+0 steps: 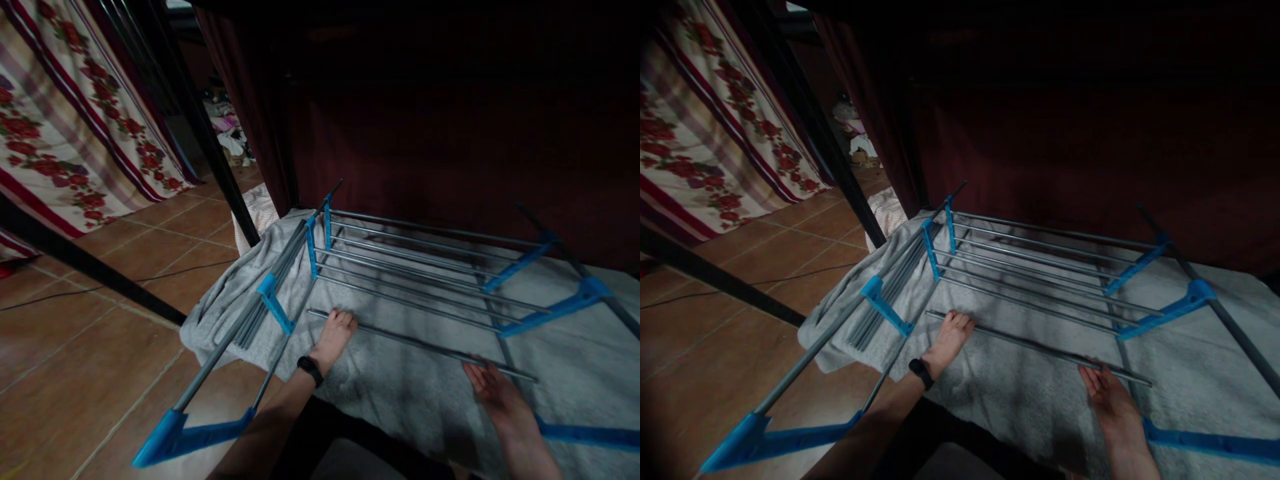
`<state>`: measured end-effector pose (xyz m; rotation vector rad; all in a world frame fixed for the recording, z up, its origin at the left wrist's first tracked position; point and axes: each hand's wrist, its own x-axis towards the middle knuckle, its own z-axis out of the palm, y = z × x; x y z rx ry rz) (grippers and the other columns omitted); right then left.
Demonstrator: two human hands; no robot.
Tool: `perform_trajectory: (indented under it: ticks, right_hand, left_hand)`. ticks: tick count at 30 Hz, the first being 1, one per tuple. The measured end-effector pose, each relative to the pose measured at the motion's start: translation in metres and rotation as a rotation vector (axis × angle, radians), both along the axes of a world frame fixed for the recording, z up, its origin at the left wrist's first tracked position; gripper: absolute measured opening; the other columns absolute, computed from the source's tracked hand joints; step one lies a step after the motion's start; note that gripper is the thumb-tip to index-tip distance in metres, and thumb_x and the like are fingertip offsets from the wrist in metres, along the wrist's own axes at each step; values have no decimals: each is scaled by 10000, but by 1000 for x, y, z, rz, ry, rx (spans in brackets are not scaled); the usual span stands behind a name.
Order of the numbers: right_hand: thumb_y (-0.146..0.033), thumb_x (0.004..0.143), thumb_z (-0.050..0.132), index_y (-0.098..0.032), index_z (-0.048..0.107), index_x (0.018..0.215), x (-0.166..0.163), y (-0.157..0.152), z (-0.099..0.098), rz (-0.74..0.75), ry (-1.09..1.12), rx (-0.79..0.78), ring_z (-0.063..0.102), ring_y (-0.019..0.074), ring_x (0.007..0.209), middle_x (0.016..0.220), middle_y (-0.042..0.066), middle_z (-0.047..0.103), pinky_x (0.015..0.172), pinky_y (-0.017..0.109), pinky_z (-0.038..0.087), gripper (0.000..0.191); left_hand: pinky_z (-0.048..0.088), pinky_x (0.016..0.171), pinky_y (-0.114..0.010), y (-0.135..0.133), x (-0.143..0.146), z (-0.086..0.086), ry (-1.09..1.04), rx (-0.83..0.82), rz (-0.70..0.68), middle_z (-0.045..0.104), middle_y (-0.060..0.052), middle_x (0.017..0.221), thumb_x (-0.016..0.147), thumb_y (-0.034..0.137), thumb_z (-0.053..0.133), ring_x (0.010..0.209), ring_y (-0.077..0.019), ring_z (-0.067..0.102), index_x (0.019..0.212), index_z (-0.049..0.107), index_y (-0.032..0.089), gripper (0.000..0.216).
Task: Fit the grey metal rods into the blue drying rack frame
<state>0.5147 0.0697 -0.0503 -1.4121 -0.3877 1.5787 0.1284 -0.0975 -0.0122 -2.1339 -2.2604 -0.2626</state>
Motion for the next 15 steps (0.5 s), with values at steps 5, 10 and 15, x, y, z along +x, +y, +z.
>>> perform_trajectory:
  ticks: [5,10,15]
  right_hand:
    - [-153,832,791,-280,736,827,0,-8,3,-86,12,16,820,240,1029,864,-8,753,1364,555,503,138]
    - [-112,781,800,-279,738,860,-3,-10,3,-110,45,37,827,238,1016,885,-7,797,1253,533,621,195]
    - [-100,705,861,-253,733,853,-7,-12,4,-73,81,96,823,189,934,909,-7,830,1098,391,691,249]
  left_hand:
    - [511,1132,-481,-6,-11,3,-28,60,113,786,-106,1200,1046,10,536,1176,-281,706,1229,781,214,367]
    - [480,1200,-552,-10,-22,8,-156,102,353,800,-132,1236,1053,67,509,1215,-318,712,1203,809,226,371]
    - [448,1267,-604,-13,-32,11,-197,224,535,740,-176,1460,1050,146,536,1436,-370,629,1192,801,237,314]
